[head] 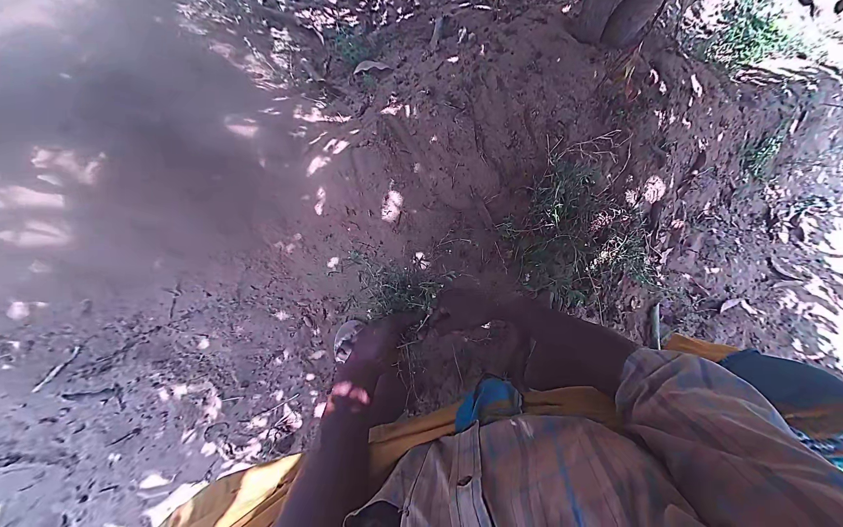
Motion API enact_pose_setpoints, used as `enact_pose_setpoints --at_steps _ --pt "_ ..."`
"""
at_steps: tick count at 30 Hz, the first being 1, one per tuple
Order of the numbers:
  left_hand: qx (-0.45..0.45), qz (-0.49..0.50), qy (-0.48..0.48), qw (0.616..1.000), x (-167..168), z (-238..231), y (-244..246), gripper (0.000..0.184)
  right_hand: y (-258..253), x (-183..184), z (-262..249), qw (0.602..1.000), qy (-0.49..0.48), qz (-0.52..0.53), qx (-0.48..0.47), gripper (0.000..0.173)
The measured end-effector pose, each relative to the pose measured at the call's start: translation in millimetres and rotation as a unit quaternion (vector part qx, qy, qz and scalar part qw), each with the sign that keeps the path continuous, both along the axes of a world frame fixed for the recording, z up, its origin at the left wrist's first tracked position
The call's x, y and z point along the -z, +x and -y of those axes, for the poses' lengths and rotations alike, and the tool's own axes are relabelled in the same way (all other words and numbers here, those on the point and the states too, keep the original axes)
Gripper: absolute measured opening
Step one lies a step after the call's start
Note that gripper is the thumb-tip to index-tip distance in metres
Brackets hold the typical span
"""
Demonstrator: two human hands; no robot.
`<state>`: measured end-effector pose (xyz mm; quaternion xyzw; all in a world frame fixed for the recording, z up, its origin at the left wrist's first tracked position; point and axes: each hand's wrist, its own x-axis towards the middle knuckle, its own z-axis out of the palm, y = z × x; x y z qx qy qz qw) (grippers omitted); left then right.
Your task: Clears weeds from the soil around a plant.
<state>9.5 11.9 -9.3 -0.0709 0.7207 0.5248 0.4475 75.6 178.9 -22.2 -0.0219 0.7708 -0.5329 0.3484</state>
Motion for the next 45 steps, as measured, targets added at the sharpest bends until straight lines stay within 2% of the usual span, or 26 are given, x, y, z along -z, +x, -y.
enact_pose_setpoints --at_steps 3,5,8,10,13,16,20,22,26,28,30,32,34,36,38,41,43,45 --pt "-0.022 -0.041 0.007 0.999 7 -1 -1 0.013 -1 -6 -2 0.996 0.088 -0.028 0.013 0.030" --pt "-0.095 -0.079 0.057 0.991 16 1 -8 0.016 -1 -1 -13 0.980 0.129 -0.091 0.120 0.031" --pt "-0.215 -0.118 0.166 0.955 28 4 -20 0.020 -4 -3 -37 0.913 0.175 -0.184 0.319 0.026" --pt "-0.261 -0.122 0.221 0.932 29 5 -24 0.024 -6 -9 -48 0.918 0.099 -0.125 0.364 0.027" --pt "-0.276 -0.087 0.277 0.916 19 1 -22 0.031 -6 -12 -34 0.939 -0.086 0.031 0.332 0.034" --pt "-0.236 -0.065 0.335 0.910 19 -1 -17 0.041 -3 -8 -1 0.937 -0.119 0.129 0.301 0.051" --pt "-0.146 -0.066 0.322 0.933 16 -2 -7 0.045 -4 -15 20 0.890 -0.173 0.152 0.393 0.058" --pt "-0.116 -0.083 0.316 0.938 17 -2 -7 0.045 -4 -15 16 0.882 -0.187 0.146 0.407 0.057" --pt "-0.087 -0.124 0.247 0.957 20 2 -6 0.038 -3 -21 4 0.923 -0.093 0.107 0.358 0.054" --pt "-0.081 -0.136 0.245 0.957 22 3 -8 0.038 -3 -18 -2 0.927 -0.079 0.083 0.357 0.052" --pt "-0.115 -0.130 0.262 0.949 21 1 -9 0.039 -2 -15 -6 0.931 -0.104 0.048 0.346 0.047" --pt "-0.166 -0.118 0.267 0.942 20 -1 -11 0.037 -1 -15 -5 0.944 -0.124 -0.020 0.305 0.034" --pt "-0.200 -0.109 0.270 0.936 17 -3 -11 0.036 -2 -12 3 0.951 -0.111 -0.099 0.273 0.034" --pt "-0.199 -0.096 0.276 0.935 15 -4 -11 0.037 -3 -3 11 0.940 -0.107 -0.132 0.296 0.035" --pt "-0.180 -0.076 0.281 0.940 14 -4 -8 0.039 -7 3 14 0.922 -0.115 -0.110 0.352 0.028" --pt "-0.130 -0.050 0.284 0.949 14 -4 -3 0.042 -8 6 13 0.914 -0.092 -0.097 0.383 0.028" --pt "-0.090 -0.081 0.195 0.973 12 -5 1 0.033 -10 11 11 0.926 -0.009 -0.102 0.362 0.031" --pt "0.002 -0.141 0.030 0.990 4 -3 5 0.022 -9 7 10 0.946 0.110 -0.055 0.300 0.036"
